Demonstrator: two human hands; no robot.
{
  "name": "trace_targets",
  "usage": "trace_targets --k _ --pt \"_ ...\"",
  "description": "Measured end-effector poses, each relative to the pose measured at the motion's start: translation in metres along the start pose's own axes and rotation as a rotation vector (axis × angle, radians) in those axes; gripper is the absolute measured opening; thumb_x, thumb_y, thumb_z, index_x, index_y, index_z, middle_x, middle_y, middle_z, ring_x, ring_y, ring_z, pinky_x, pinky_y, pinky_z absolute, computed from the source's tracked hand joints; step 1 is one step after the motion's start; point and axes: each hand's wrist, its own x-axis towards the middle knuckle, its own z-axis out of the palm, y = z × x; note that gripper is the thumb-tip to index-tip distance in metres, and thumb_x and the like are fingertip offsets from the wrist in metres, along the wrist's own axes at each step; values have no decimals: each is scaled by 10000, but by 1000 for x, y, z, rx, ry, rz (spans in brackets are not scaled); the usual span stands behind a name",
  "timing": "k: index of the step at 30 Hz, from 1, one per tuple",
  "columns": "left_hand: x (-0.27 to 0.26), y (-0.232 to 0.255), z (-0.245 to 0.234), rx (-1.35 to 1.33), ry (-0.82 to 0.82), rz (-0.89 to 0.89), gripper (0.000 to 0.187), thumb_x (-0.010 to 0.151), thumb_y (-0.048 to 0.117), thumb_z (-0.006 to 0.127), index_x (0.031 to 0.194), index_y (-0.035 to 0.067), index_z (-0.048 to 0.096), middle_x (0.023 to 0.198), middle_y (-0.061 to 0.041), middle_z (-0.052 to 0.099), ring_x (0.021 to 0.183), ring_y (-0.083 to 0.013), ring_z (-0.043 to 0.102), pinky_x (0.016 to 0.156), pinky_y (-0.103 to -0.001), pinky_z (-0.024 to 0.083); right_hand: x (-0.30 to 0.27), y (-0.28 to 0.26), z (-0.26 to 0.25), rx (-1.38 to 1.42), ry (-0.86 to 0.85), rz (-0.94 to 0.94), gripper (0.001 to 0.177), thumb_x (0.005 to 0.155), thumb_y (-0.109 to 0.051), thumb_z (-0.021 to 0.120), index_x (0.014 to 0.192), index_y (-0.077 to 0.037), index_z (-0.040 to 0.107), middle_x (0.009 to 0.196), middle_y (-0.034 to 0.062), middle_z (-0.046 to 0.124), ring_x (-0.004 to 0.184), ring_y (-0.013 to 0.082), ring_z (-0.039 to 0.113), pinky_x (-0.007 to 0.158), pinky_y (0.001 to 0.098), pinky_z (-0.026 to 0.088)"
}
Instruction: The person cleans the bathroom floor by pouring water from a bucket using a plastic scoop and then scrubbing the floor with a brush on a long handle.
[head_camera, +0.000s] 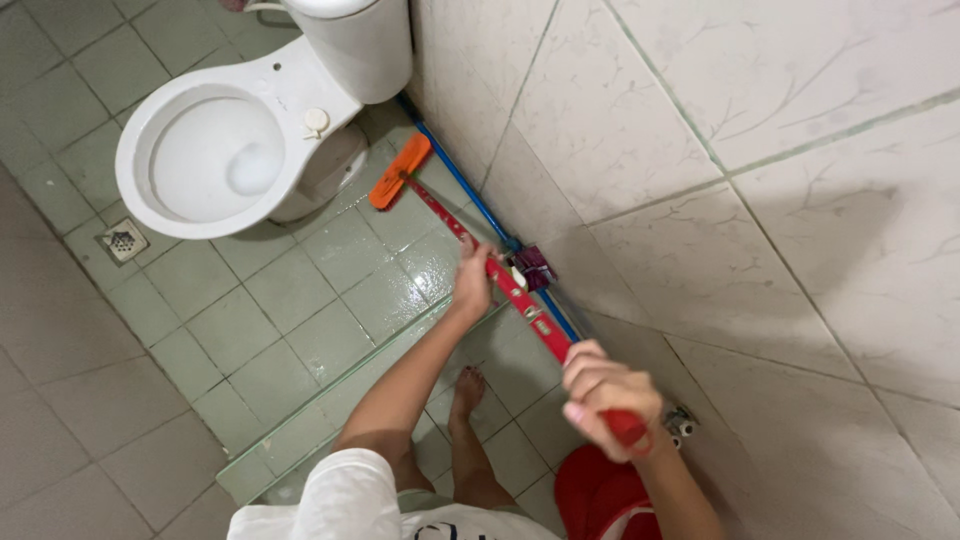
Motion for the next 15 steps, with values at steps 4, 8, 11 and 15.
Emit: trace_targets --k 4,8,11,15 --pt "-7 -1 -15 -309 220 60 256 822 -125 656 984 55 575 1381 -293 566 941 -360 759 835 -355 648 1 -5 18 -92 -188 -14 296 807 61 728 661 -44 493 694 87 577 694 253 622 813 450 521" --pt "15 -20 -18 -184 244 183 362 714 -122 774 984 14 575 1359 -356 488 960 -370 708 790 -406 597 7 6 25 -113 -198 9 259 810 92 734 697 -37 541 733 81 598 731 253 636 880 473 527" --pt "24 -43 -5 -12 278 228 344 846 12 908 991 24 597 1358 -323 487 921 -405 701 804 -427 573 8 11 27 -145 -228 45 255 811 85 748 707 -31 547 746 82 601 759 256 632 931 483 527" --pt "47 -86 18 -477 225 58 284 772 -88 726 955 23 539 1322 -192 484 905 -210 627 823 -331 667 14 23 34 -185 -365 76 312 839 61 767 695 -30 505 718 69 550 766 234 611 1026 497 529"
